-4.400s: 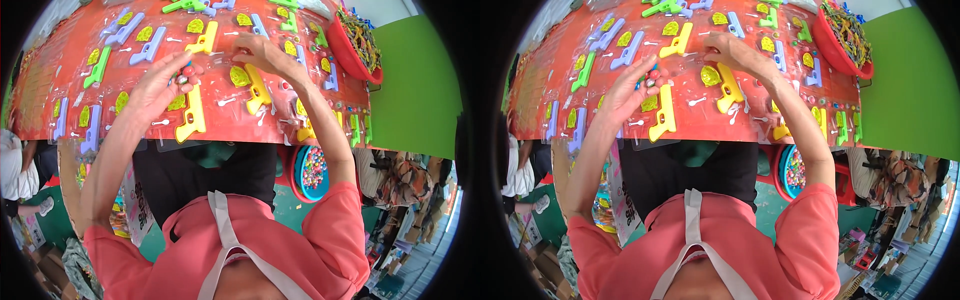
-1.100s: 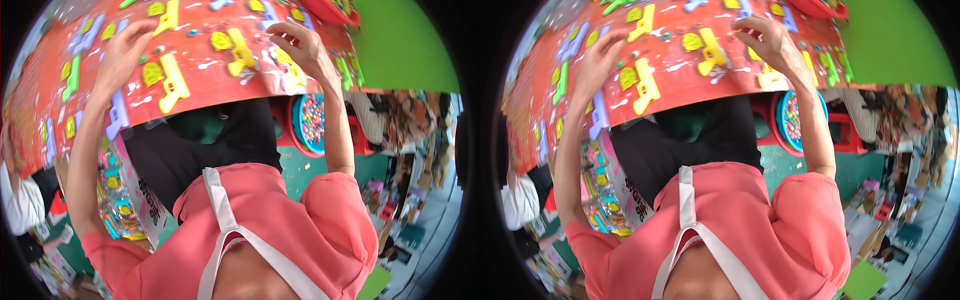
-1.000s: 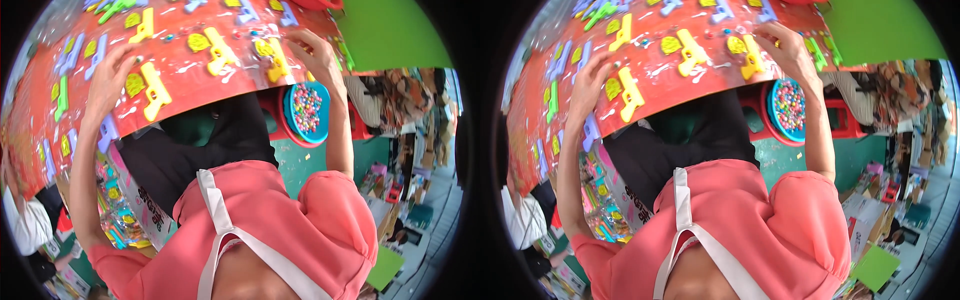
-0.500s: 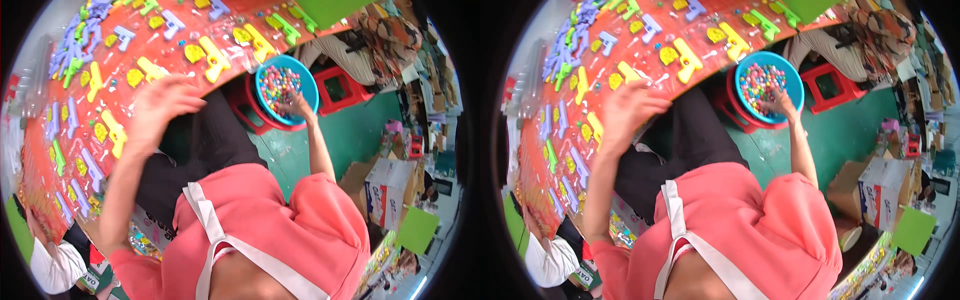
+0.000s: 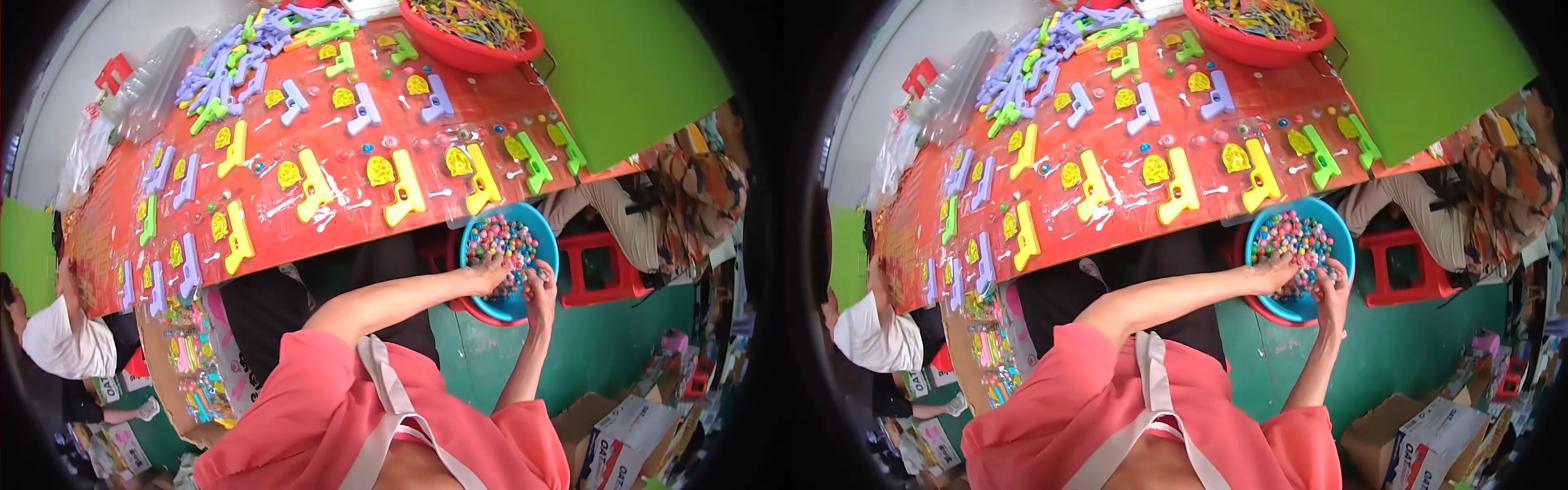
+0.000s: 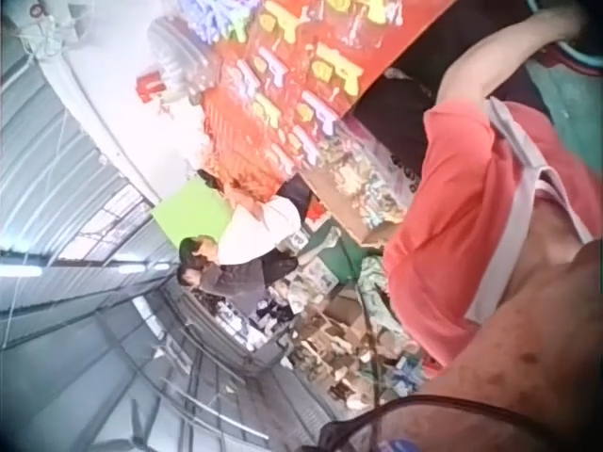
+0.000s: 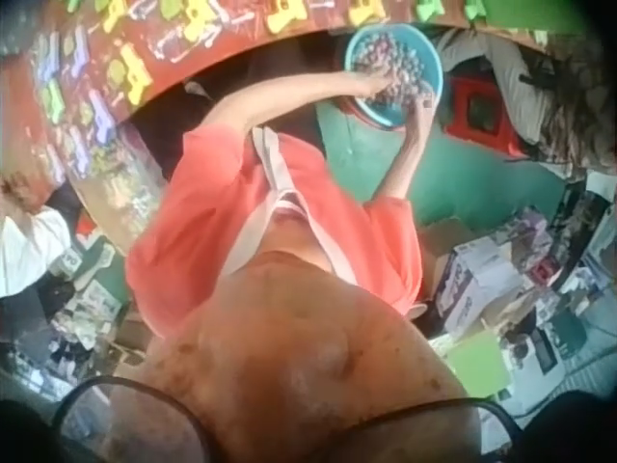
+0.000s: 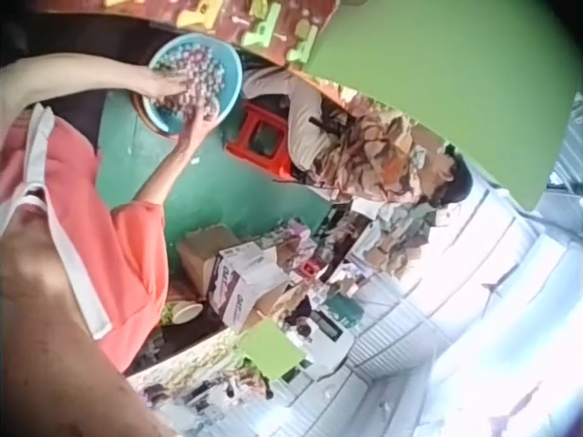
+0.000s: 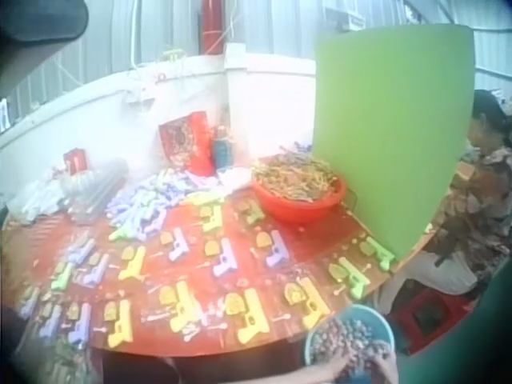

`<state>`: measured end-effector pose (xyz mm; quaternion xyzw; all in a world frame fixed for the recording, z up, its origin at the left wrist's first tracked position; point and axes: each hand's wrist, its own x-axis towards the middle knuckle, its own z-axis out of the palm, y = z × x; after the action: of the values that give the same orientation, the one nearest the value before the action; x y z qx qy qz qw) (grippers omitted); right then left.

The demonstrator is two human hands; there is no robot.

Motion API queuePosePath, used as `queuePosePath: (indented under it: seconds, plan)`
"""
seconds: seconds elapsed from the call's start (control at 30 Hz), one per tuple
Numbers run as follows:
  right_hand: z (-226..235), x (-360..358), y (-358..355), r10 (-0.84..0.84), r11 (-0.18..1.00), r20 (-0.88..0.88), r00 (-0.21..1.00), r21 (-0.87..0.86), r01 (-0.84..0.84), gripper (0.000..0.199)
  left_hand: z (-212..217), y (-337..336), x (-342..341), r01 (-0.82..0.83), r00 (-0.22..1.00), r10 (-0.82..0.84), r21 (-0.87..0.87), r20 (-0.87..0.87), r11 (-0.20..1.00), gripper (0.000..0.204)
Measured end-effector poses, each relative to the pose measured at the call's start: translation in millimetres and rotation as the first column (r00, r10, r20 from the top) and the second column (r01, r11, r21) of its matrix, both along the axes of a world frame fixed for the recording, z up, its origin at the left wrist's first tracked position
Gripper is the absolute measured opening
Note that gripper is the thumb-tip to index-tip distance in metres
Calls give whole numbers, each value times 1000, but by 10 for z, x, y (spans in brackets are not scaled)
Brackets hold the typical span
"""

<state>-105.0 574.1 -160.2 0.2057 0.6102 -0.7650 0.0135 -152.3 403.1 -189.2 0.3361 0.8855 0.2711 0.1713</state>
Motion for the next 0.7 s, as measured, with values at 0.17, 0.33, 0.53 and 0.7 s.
queuePosePath:
  seconds: [0.17, 0.33, 0.53, 0.7]
  plan:
    - [-64, 92, 40, -211, 814, -29, 977, -559, 159, 38, -418, 210, 48, 52, 996, -59, -104, -69, 993, 35]
    - [-391, -105, 223, -77, 906, -35, 996, -420, 56, 44, -450, 195, -330, -296, 808, 122, 219, 576, 930, 11]
    - [-435, -85, 329, -260, 637, 73, 963, -736, 228, 50, 20, 153, -216, -855, -227, -548, 104, 805, 507, 16]
    - [275, -3, 232, -173, 868, -47, 984, -480, 129, 40, 680, -47, 162, -833, -199, -648, 221, 735, 507, 18]
